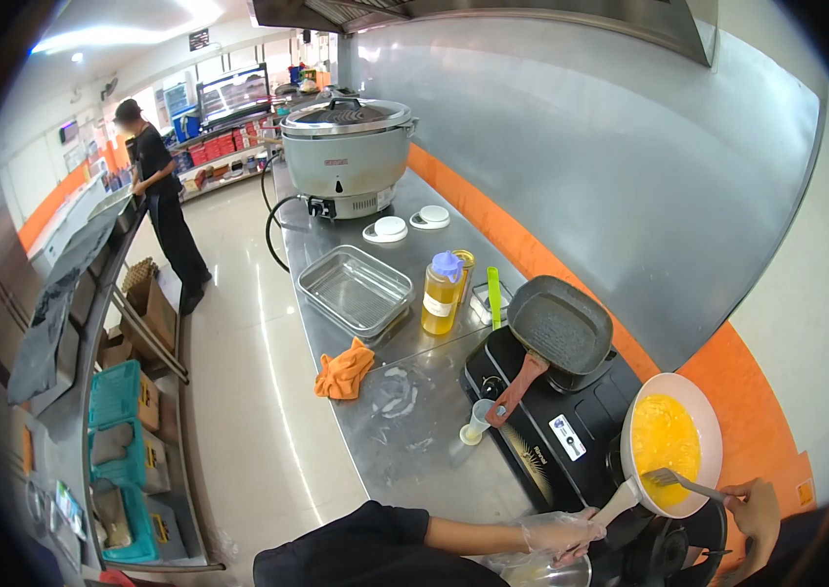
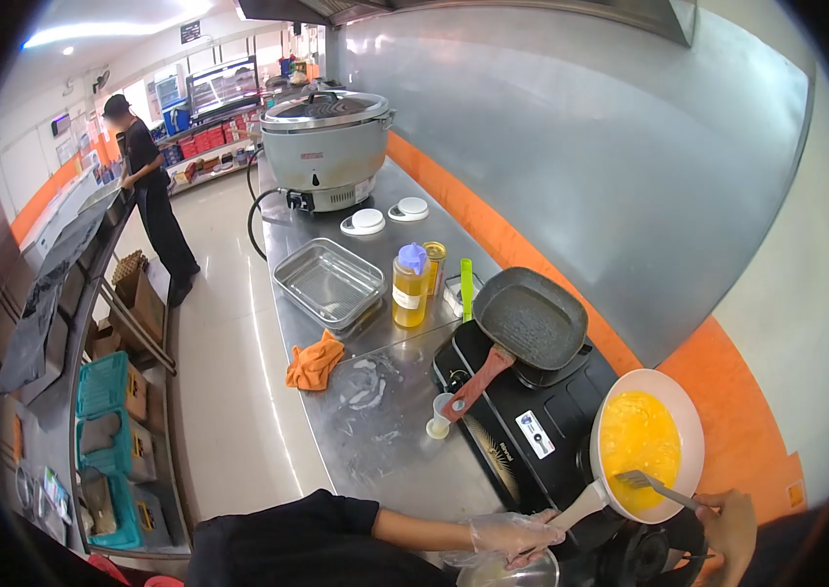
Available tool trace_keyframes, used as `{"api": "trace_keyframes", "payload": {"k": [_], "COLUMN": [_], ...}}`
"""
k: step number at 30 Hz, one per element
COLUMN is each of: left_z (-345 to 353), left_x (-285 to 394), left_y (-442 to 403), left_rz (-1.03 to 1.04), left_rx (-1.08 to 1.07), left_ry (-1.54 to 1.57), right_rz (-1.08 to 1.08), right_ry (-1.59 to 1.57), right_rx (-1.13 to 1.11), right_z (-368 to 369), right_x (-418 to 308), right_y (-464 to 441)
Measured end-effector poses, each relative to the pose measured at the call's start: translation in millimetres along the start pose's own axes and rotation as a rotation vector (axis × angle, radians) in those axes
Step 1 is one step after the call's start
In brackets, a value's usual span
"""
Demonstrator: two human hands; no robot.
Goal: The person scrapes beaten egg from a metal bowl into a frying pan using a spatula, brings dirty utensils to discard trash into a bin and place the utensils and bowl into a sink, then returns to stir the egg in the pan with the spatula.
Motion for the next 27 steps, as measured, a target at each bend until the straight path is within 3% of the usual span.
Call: {"api": "trace_keyframes", "payload": {"k": [4, 9, 14, 17, 19, 27], "left_z": [-0.3, 0.9, -1.2, 0.2, -2.2, -0.2], "left_x": [-1.5, -1.1, 0.8, -4.2, -6.6, -3.1], "left_y": [0.7, 1.0, 1.8, -0.8, 0.9, -1.2], "left_rz": [-0.005, 0.004, -0.019, 0.011, -0.013, 0.015], "left_rx": [0.021, 0.006, 0.085, 0.006, 0.114, 0.039], "left_ry": [0.007, 0.053, 0.008, 0.137, 0.095, 0.076], "right_rz": [0.048, -0.049, 0.009, 0.008, 0.028, 0.091], "right_ry": [-0.094, -0.114, -0.104, -0.075, -0.054, -0.030], "right_rx": [-0.051, 0.086, 0.079, 0.102, 0.114, 0.134], "right_z": [5.0, 16.5, 28.4, 41.3, 47.8, 50.5], "right_x": [-11.7, -21.6, -32.5, -30.1, -33.2, -46.8], "right_y": [-8.2, -22.0, -38.3, -53.0, -60.1, -64.9]}}
Point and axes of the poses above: each hand's wrist, its own y-axis away from the middle knuckle, its own z-axis out of the palm, x = y × z, the point moved 5 cm from there along -y, towards the middle knuckle, and after that the axes turned 13 degrees about z, right-handed, at the moved point
